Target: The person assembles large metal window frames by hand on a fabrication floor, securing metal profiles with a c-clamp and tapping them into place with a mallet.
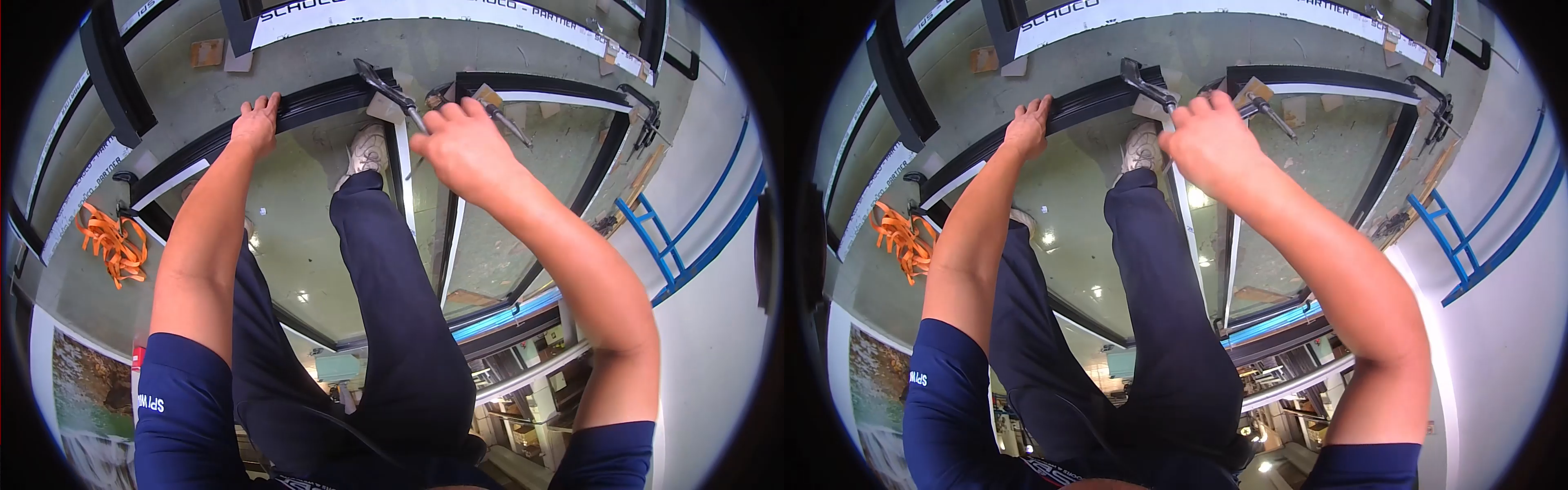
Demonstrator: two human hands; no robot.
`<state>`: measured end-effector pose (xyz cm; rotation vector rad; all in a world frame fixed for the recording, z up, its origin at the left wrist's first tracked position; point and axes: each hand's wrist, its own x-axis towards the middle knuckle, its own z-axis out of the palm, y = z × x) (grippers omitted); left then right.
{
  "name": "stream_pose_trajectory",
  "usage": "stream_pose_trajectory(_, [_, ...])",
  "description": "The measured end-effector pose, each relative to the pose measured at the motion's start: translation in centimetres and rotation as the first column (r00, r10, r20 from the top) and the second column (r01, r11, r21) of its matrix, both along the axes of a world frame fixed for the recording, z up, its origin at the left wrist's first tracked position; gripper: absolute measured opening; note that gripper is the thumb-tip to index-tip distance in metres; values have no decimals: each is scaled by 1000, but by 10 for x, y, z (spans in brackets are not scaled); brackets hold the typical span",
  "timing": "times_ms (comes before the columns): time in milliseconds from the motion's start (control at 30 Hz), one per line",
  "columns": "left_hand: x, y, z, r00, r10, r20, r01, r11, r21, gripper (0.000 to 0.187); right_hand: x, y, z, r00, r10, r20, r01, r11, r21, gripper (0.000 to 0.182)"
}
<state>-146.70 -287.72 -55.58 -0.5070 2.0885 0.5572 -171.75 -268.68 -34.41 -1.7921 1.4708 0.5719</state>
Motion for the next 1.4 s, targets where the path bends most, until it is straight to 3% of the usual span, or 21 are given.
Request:
stream_pose_trajectory(33, [-1, 0, 0, 1000, 15, -3, -15, 1000, -1, 88, -1, -1, 7, 914, -398, 76, 398, 917, 5, 33])
stream_pose_trajectory(67, [-1, 0, 0, 1000, 20, -2, -20, 1000, 2, 88, 1, -4, 13, 672, -726, 148, 729, 683, 41, 46])
stream_pose_trajectory(100, [0, 0, 1, 1000, 25, 2, -25, 1000, 5, 87, 2, -10, 16, 386, -917, 103, 898, 399, 186, 63])
stream_pose_trajectory(133, [0, -1, 4, 999, 40, 5, -40, 999, 2, 87, 6, -12, 12, 400, -910, 107, 891, 413, 187, 63])
stream_pose_trajectory(200, [-4, -1, 9, 998, 56, 19, -56, 998, 12, 85, 22, 7, -11, 115, -986, -124, 987, 99, 128, 59])
stream_pose_trajectory(233, [-5, 0, 8, 998, 62, 16, -63, 998, 13, 85, 30, 31, -37, 42, -996, -75, 984, 28, 177, 51])
stream_pose_trajectory(267, [-5, 0, 6, 998, 56, 15, -56, 998, 2, 84, 31, 28, -36, 48, -996, -75, 984, 34, 175, 51])
stream_pose_trajectory(333, [-3, -1, 5, 998, 54, 22, -54, 999, -8, 84, 37, 23, -31, 311, -950, 0, 947, 310, 81, 44])
stream_pose_trajectory(367, [-4, -3, 6, 998, 52, 27, -52, 999, 1, 84, 35, 16, -22, 665, -739, -110, 741, 671, -27, 38])
stream_pose_trajectory(400, [-4, -2, 8, 998, 46, 31, -47, 999, 14, 84, 39, 16, -20, 665, -738, -110, 741, 671, -19, 38])
stream_pose_trajectory(467, [-3, 1, 8, 998, 54, 31, -54, 999, 9, 84, 45, 12, -18, 852, -472, -225, 466, 881, -82, 35])
stream_pose_trajectory(533, [-3, 0, 9, 997, 66, 35, -66, 998, -3, 84, 49, 8, -20, 836, -489, -248, 487, 870, -73, 40])
stream_pose_trajectory(600, [-4, -2, 13, 998, 30, 58, -31, 999, 12, 84, 40, 5, -26, 653, -729, -205, 734, 676, -70, 39])
stream_pose_trajectory(733, [-1, 0, 10, 998, 62, 29, -62, 998, 1, 84, 18, 0, -31, 525, -841, -131, 827, 540, -154, 29])
stream_pose_trajectory(867, [0, -1, 10, 998, 38, 42, -38, 999, -4, 84, -6, 9, -49, 229, -958, 176, 941, 171, -292, 24])
stream_pose_trajectory(900, [-1, -1, 10, 998, 35, 49, -36, 999, 1, 84, -11, 11, -51, -81, -986, 144, 984, -102, -147, 26])
stream_pose_trajectory(933, [-1, 0, 10, 998, 37, 49, -37, 999, 2, 84, -11, 7, -49, -269, -948, 171, 953, -288, -99, 25])
stream_pose_trajectory(1000, [0, 1, 8, 998, 41, 42, -40, 999, -16, 84, -8, 1, -45, -520, -832, 196, 838, -541, -73, 22])
stream_pose_trajectory(1100, [-2, 1, 10, 997, 53, 47, -54, 999, 6, 84, 4, 0, -53, -607, -728, 317, 736, -666, -121, 20])
stream_pose_trajectory(1200, [-3, 1, 12, 998, 51, 40, -51, 999, 5, 84, 14, 18, -84, -539, -762, 358, 721, -637, -273, 18])
stream_pose_trajectory(1400, [-4, 2, 17, 998, 47, 39, -47, 999, 4, 84, 37, 10, -114, -554, -739, 383, 672, -669, -318, 19])
